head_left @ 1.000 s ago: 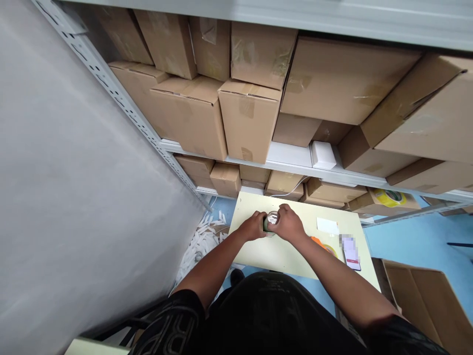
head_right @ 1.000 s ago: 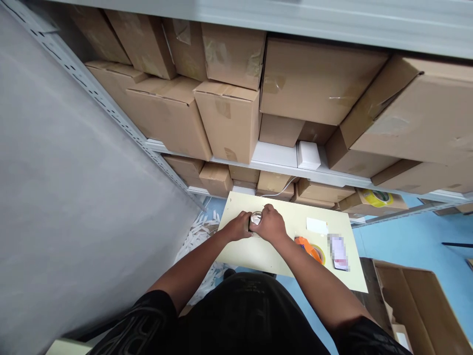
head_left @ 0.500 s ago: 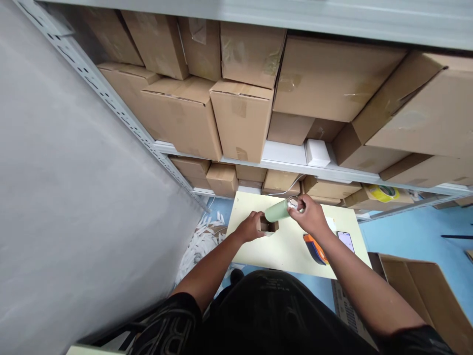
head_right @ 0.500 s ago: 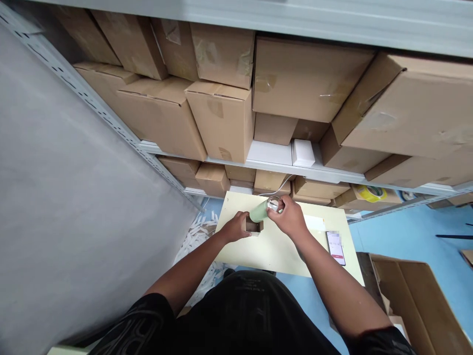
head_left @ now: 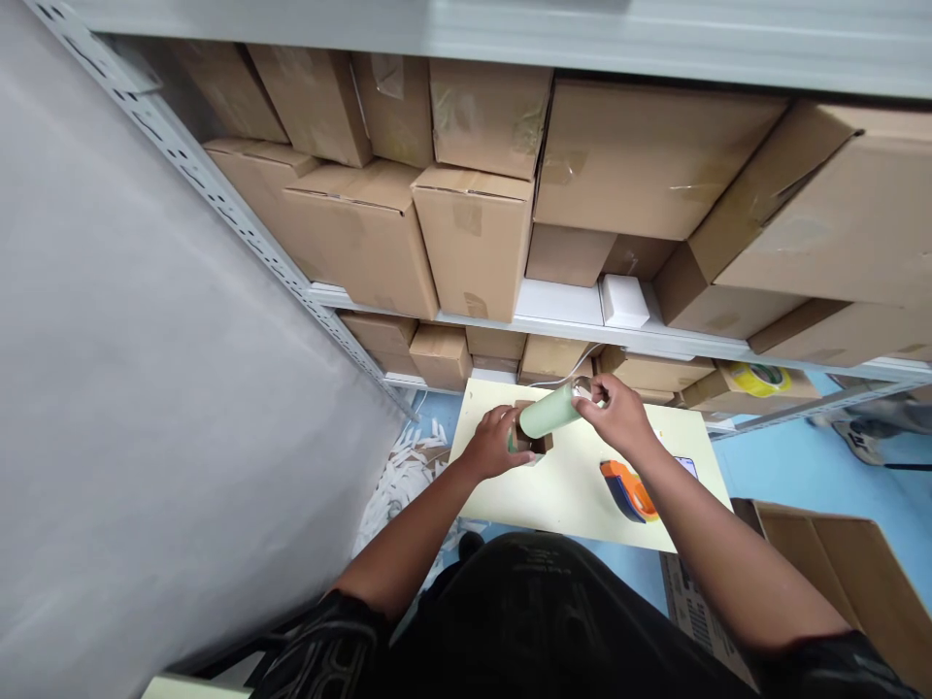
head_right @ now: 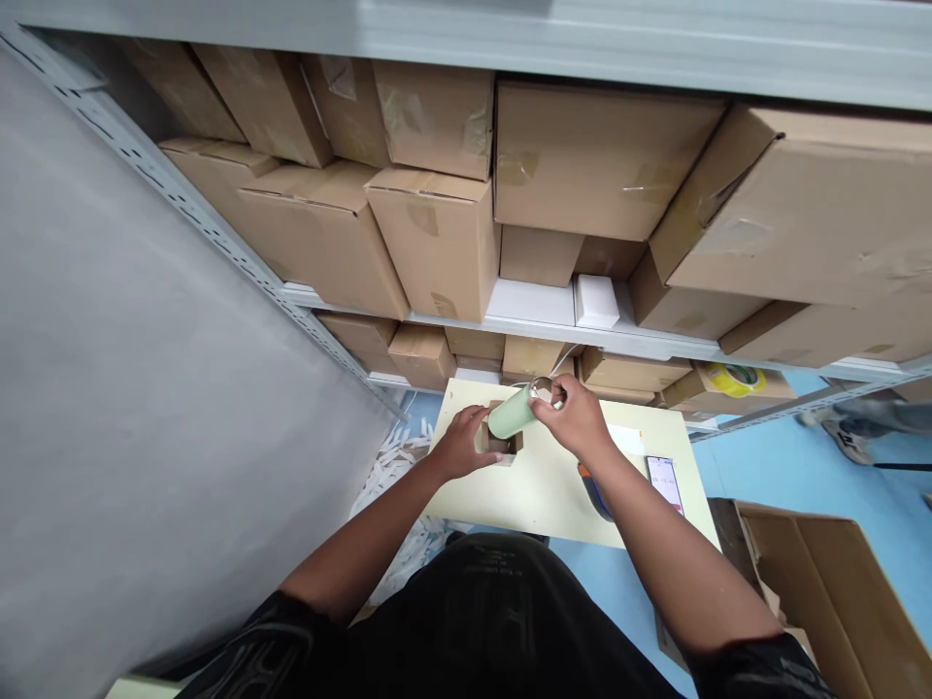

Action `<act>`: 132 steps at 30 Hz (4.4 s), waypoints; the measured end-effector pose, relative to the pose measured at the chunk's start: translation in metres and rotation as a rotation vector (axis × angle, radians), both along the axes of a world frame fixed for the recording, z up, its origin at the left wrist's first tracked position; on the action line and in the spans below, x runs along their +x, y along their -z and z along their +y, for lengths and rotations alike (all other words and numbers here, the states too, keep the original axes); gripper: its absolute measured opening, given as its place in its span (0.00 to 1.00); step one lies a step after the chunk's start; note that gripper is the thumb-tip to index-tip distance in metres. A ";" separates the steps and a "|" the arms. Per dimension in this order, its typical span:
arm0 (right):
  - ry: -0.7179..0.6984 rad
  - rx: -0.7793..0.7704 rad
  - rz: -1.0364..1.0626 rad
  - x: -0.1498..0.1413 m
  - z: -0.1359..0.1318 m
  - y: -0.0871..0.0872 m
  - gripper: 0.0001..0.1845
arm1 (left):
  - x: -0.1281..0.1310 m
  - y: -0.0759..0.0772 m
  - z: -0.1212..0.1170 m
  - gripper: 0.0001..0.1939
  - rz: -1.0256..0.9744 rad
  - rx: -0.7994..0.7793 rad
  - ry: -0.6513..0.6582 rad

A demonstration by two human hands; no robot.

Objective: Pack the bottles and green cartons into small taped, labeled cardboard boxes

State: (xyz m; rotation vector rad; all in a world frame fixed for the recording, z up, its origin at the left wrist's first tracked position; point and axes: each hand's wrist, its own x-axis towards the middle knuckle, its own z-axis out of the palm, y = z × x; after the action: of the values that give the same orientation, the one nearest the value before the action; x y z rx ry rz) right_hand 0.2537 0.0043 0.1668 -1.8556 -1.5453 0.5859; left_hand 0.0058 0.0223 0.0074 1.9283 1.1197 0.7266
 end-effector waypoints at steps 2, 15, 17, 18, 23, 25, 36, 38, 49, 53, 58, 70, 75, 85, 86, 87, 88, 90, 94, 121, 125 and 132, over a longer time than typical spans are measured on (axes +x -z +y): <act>-0.024 0.024 0.025 -0.001 0.005 -0.010 0.19 | 0.000 -0.020 -0.001 0.50 -0.065 0.039 -0.008; -0.308 -0.082 0.941 -0.021 0.014 -0.015 0.27 | 0.015 -0.081 -0.029 0.37 -0.931 -0.652 0.109; -0.317 -0.084 0.973 -0.028 0.007 -0.008 0.26 | 0.016 -0.081 -0.036 0.38 -0.988 -0.748 0.173; -0.307 -0.078 0.976 -0.032 0.004 -0.005 0.26 | 0.017 -0.081 -0.039 0.38 -1.003 -0.788 0.204; -0.219 0.009 0.934 -0.047 -0.004 -0.003 0.31 | 0.025 -0.090 -0.056 0.38 -1.010 -0.707 0.160; -0.182 0.063 0.913 -0.051 -0.006 -0.006 0.34 | 0.026 -0.097 -0.060 0.40 -0.999 -0.619 0.079; -0.200 0.044 0.992 -0.078 -0.027 -0.017 0.31 | 0.006 -0.105 -0.070 0.38 -1.033 -0.756 0.213; -0.140 0.146 0.917 -0.086 -0.026 -0.021 0.35 | 0.002 -0.108 -0.072 0.42 -1.007 -0.652 0.136; -0.326 -0.125 1.046 -0.109 -0.045 -0.024 0.26 | -0.028 -0.112 -0.069 0.36 -1.103 -0.809 0.325; -0.199 0.038 0.995 -0.109 -0.042 -0.024 0.27 | -0.025 -0.117 -0.070 0.36 -1.062 -0.721 0.259; -0.118 0.198 0.930 -0.101 -0.034 -0.024 0.35 | -0.009 -0.129 -0.075 0.36 -1.014 -0.562 0.070; -0.315 0.050 1.029 -0.025 -0.031 -0.024 0.28 | 0.066 -0.129 -0.084 0.33 -1.052 -0.587 0.069; -0.293 0.129 0.996 -0.006 -0.017 -0.020 0.34 | 0.089 -0.143 -0.085 0.33 -1.006 -0.446 -0.111; -0.378 -0.009 1.087 0.009 -0.012 -0.015 0.28 | 0.099 -0.123 -0.086 0.32 -0.949 -0.527 -0.092; -0.341 0.033 1.052 0.006 -0.012 -0.016 0.30 | 0.098 -0.124 -0.085 0.33 -0.912 -0.467 -0.120; -0.309 0.068 1.023 0.003 -0.011 -0.017 0.32 | 0.097 -0.127 -0.085 0.34 -0.879 -0.413 -0.144; -0.290 0.093 1.003 0.000 -0.011 -0.019 0.34 | 0.095 -0.130 -0.084 0.35 -0.859 -0.373 -0.157; -0.310 0.105 0.999 -0.004 -0.013 -0.022 0.32 | 0.090 -0.136 -0.083 0.33 -0.868 -0.351 -0.146; -0.461 -0.019 1.062 -0.007 -0.019 -0.028 0.24 | 0.076 -0.140 -0.079 0.31 -0.925 -0.447 -0.039; -0.325 0.117 0.967 -0.036 -0.033 -0.043 0.33 | 0.051 -0.142 -0.077 0.33 -0.985 -0.446 0.093; -0.368 0.044 0.988 -0.032 -0.034 -0.040 0.31 | 0.054 -0.139 -0.076 0.36 -1.032 -0.592 0.153; -0.272 0.152 0.989 -0.031 -0.023 -0.033 0.33 | 0.059 -0.148 -0.078 0.36 -0.929 -0.509 0.020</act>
State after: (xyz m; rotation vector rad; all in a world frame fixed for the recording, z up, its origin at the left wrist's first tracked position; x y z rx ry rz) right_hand 0.2226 -0.0185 0.1999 -0.9544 -1.0910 1.2319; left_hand 0.0649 -0.0554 0.1553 0.9684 0.5976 1.0444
